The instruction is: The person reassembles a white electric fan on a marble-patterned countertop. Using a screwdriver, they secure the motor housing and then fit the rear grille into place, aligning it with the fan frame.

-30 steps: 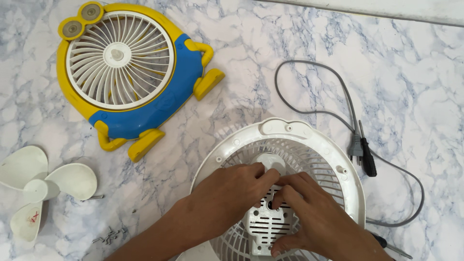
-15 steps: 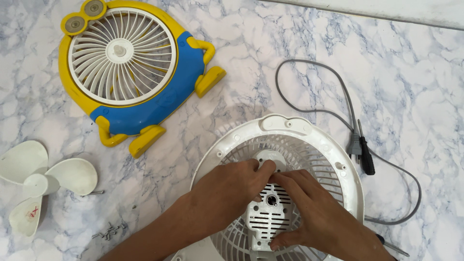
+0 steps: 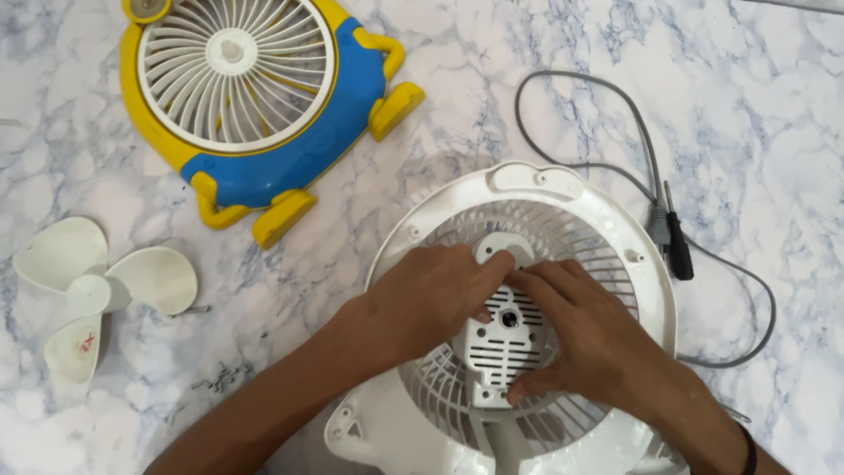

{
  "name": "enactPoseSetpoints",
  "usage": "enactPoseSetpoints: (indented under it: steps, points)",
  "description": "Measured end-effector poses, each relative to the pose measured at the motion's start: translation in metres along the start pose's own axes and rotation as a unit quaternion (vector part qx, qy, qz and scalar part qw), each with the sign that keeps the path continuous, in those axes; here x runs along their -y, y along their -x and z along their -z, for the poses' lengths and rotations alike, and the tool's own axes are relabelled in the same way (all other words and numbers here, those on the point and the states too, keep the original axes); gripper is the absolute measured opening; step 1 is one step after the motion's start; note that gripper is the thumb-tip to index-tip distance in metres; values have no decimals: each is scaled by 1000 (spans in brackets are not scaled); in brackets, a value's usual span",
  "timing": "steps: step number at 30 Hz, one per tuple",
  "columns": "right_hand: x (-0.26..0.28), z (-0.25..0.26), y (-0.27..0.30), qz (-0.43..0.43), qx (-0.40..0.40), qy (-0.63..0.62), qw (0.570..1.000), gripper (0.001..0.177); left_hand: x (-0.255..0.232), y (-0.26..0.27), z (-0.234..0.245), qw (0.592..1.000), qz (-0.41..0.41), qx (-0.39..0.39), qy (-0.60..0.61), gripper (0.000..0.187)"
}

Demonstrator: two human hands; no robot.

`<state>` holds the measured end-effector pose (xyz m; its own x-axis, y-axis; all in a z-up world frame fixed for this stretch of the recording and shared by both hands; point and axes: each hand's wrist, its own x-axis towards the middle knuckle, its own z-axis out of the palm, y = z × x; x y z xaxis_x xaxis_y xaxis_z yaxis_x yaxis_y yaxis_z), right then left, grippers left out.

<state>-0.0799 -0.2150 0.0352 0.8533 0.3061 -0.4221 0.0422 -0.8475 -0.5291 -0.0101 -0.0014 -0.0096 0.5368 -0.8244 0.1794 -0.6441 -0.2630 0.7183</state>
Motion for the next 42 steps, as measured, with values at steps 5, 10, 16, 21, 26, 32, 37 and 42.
enactPoseSetpoints:
  steps: [5,10,16,21,26,32,37,42]
  points:
    - [10,1,-1,-3,1,45,999,124,5,-8,4,996,43,78,15,39]
    - [8,-8,2,42,-10,30,999,126,11,-1,11,993,18,101,57,42]
    - [9,-14,5,75,-15,81,994,140,11,2,5,997,-12,63,41,49]
    - [29,-8,4,6,33,72,997,147,5,3,-3,997,2,66,-28,51]
    - [58,1,0,-164,73,68,981,155,-2,5,0,994,18,98,-34,49]
    - [69,2,-4,-178,98,116,972,158,2,4,4,997,1,79,-1,56]
    - [67,2,-6,-168,100,120,973,151,5,1,3,996,5,92,17,55]
    - [62,-2,-6,-188,102,117,970,141,9,-1,8,990,-139,-18,22,40]
